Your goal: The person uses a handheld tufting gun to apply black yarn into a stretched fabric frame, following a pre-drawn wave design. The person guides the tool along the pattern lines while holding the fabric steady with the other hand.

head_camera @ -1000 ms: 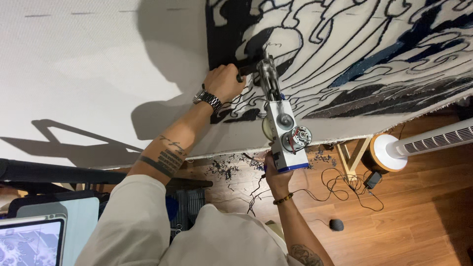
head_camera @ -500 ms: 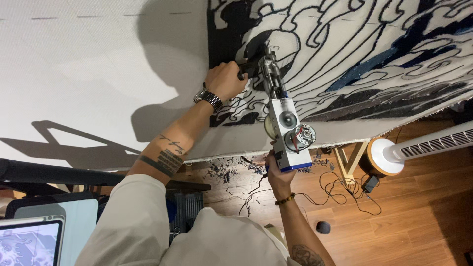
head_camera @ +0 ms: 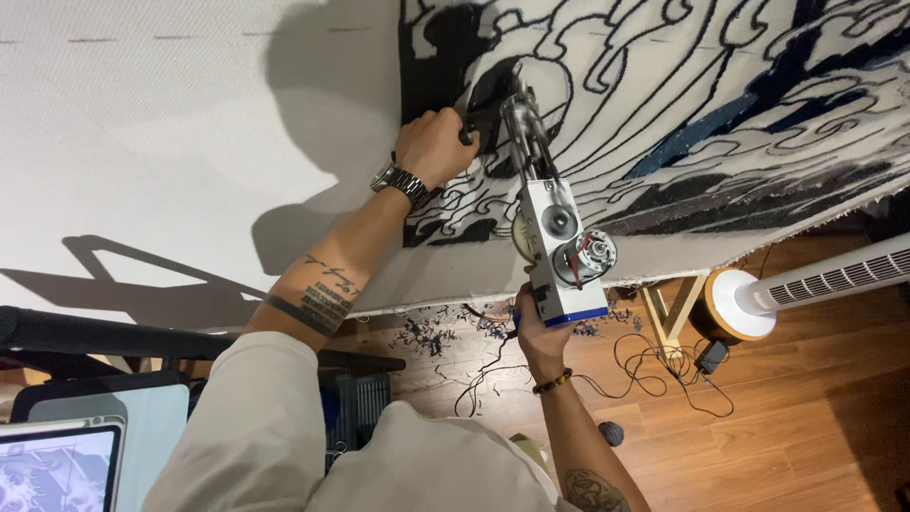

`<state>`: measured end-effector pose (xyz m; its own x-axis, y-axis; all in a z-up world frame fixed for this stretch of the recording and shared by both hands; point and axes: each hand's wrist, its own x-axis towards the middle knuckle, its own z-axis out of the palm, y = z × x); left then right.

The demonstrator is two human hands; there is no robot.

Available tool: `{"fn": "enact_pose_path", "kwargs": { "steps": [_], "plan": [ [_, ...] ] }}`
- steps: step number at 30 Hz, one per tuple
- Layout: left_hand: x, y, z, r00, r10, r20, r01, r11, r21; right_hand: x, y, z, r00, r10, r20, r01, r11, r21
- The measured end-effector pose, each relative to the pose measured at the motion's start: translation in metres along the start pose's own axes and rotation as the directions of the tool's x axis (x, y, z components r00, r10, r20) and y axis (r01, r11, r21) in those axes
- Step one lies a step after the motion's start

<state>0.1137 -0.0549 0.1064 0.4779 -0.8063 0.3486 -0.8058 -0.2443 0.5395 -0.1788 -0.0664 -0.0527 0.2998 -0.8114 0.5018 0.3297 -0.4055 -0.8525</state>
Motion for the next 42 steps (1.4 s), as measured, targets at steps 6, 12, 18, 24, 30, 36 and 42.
{"fn": "enact_pose_path", "kwargs": {
  "steps": [6, 12, 18, 24, 30, 36, 42],
  "plan": [
    [0.000, 0.011, -0.011, 1.000, 0.001, -0.004, -0.001, 1.000, -0.019, 0.014, -0.057, 0.016, 0.999, 0.036, -0.027, -0.039, 0.994, -0.098],
    [0.003, 0.010, -0.009, 1.000, 0.007, -0.027, -0.009, 0.998, -0.061, 0.024, -0.093, 0.028, 0.998, 0.049, -0.035, -0.053, 0.988, -0.144],
    [0.008, 0.009, -0.010, 0.999, 0.022, -0.033, -0.024, 0.998, -0.058, 0.025, -0.098, 0.030, 0.998, 0.064, -0.028, -0.068, 0.975, -0.213],
    [0.008, 0.030, -0.017, 0.989, -0.147, 0.011, 0.144, 0.981, 0.127, 0.021, -0.073, 0.008, 0.967, 0.255, 0.023, -0.246, 0.950, -0.192],
    [0.005, 0.036, -0.019, 0.989, -0.149, 0.009, 0.148, 0.984, 0.099, 0.023, -0.086, 0.006, 0.968, 0.249, 0.010, -0.239, 0.939, -0.247],
    [-0.009, 0.023, 0.010, 0.972, -0.071, 0.222, 0.172, 0.862, -0.478, 0.021, -0.117, 0.000, 0.990, 0.139, 0.013, -0.132, 0.962, -0.241],
    [0.006, 0.036, 0.079, 0.719, 0.457, 0.524, 0.279, 0.501, -0.819, 0.024, -0.136, -0.055, 0.985, 0.066, 0.160, -0.029, 0.975, -0.221]
  ]
}}
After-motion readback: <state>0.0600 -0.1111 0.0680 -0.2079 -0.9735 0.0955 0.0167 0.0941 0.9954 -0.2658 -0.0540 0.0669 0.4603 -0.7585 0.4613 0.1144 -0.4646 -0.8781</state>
